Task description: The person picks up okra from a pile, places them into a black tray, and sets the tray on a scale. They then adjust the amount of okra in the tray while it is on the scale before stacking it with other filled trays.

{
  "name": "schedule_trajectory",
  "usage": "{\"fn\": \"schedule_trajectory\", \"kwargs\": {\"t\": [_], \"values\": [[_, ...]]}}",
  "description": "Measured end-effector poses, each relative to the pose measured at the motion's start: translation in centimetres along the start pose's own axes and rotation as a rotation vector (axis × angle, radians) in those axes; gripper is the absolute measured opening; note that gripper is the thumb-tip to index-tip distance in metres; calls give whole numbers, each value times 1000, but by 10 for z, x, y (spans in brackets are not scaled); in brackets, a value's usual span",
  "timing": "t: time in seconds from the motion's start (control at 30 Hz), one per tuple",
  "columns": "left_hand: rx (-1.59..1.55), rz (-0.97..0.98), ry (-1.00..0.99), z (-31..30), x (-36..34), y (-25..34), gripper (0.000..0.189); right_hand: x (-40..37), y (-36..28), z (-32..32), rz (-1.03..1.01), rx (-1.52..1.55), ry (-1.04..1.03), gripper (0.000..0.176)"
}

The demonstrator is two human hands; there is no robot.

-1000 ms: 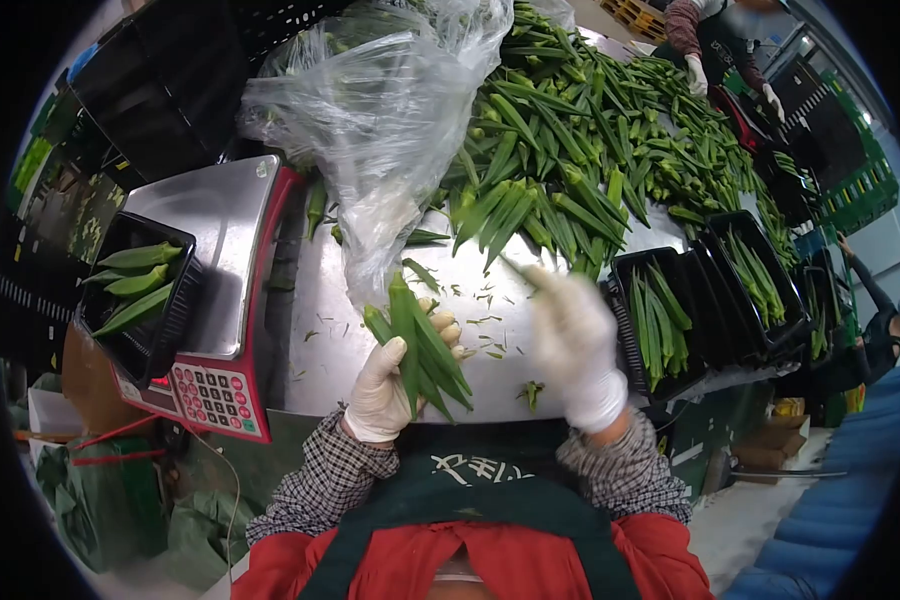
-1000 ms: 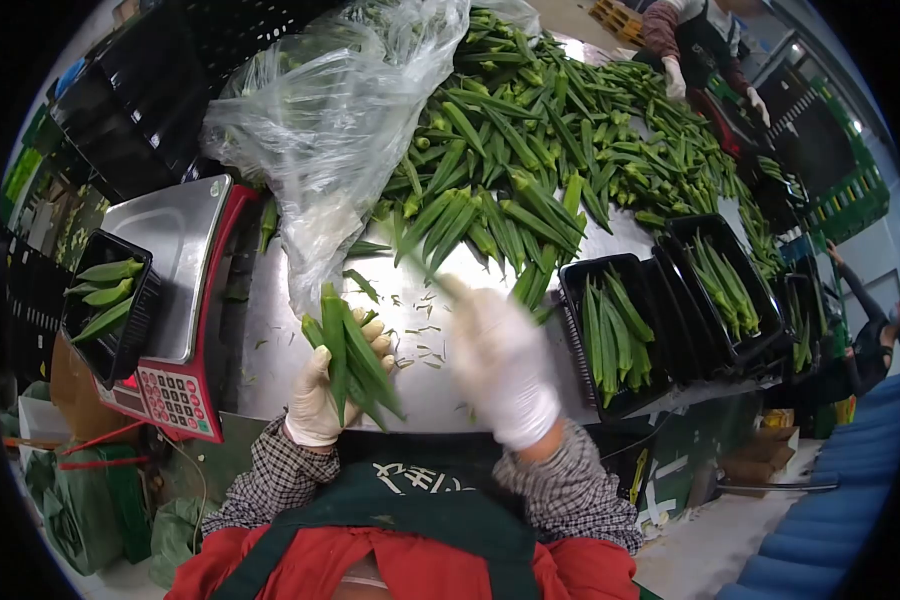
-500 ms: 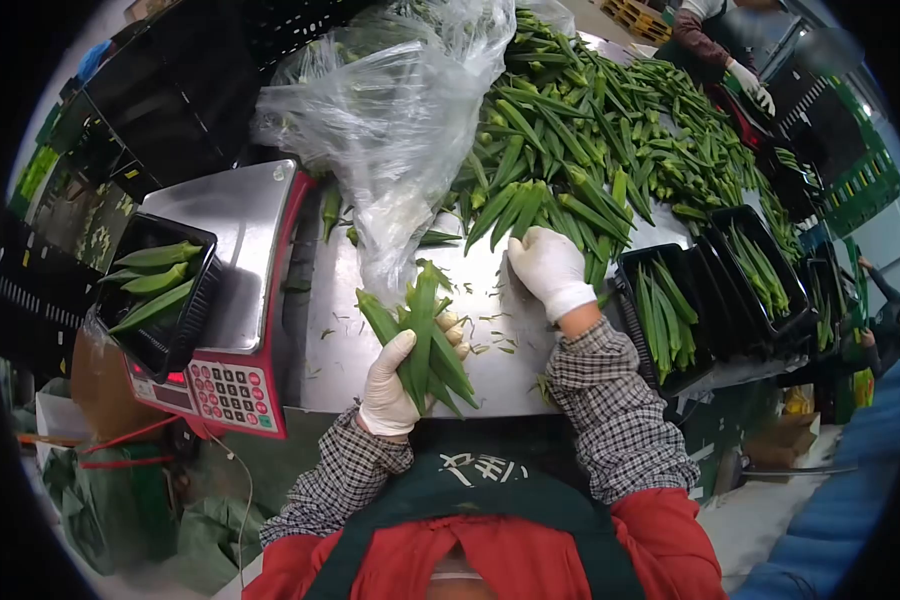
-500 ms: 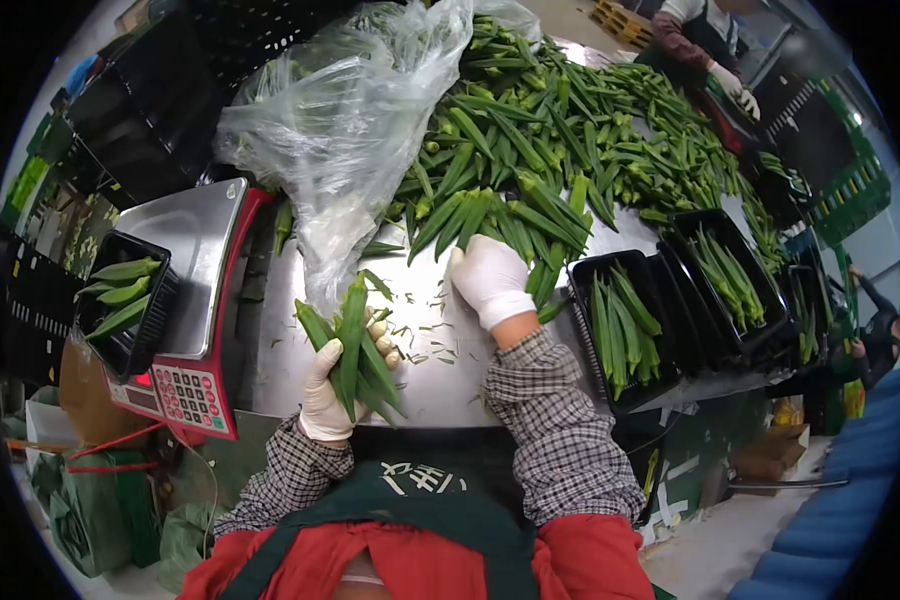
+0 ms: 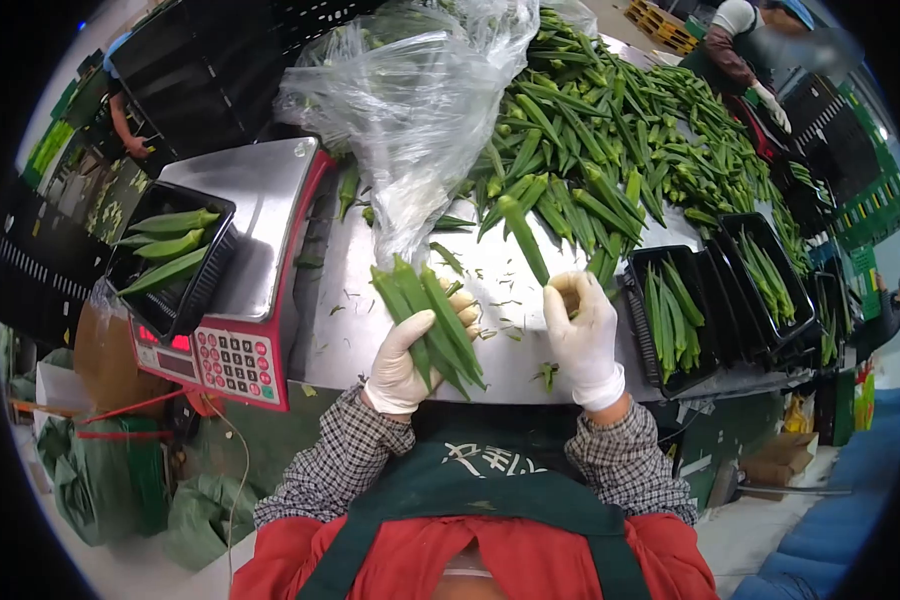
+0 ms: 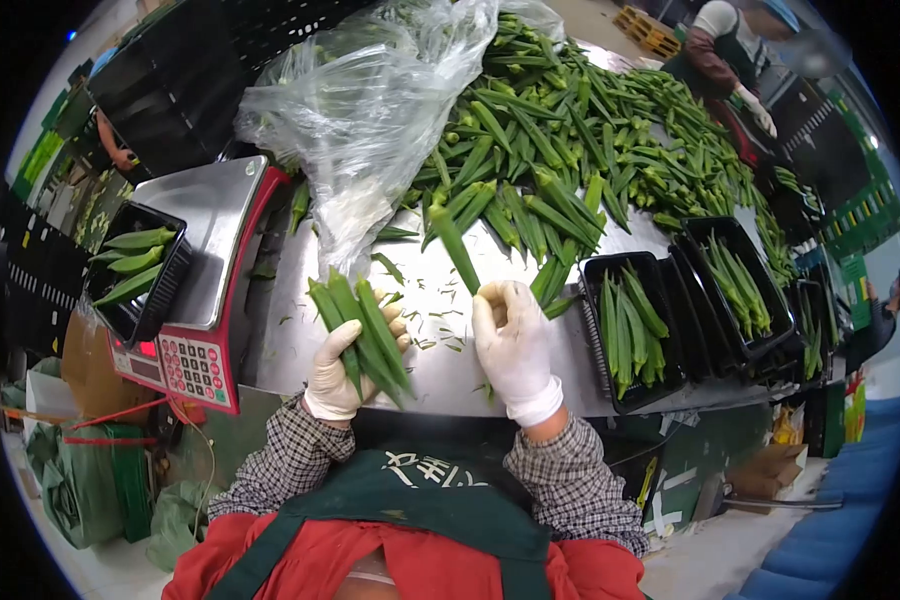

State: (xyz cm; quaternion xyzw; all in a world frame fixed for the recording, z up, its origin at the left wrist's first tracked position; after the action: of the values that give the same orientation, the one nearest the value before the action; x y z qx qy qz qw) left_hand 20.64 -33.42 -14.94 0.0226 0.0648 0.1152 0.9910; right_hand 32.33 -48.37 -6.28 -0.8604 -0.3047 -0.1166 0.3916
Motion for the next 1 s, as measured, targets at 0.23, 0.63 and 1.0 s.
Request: {"fn": "schedule_trajectory", "kwargs": {"t": [0.23,0.63,1.0], "values": [[157,86,35,26,3,-12,32,-34,-36,4,-243,84,-31,17],[296,81,77,32,-5,-16,28,-43,-33,11,2,292,-343,12],[482,207,143,33,-13,-23,30,-19,-35,20,-73,172,-268,11]]}}
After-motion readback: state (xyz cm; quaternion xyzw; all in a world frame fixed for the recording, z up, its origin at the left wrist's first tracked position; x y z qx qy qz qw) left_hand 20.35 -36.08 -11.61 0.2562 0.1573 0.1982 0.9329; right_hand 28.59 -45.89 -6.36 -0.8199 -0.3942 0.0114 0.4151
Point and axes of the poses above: each hand's wrist, its own x-axis towards the middle knuckle, its own z-axis out of the palm, y = z × x, the point moved 5 cm from there along x, towards the middle knuckle, and after that the axes turned 13 degrees about -x, right-handed, at the moved point
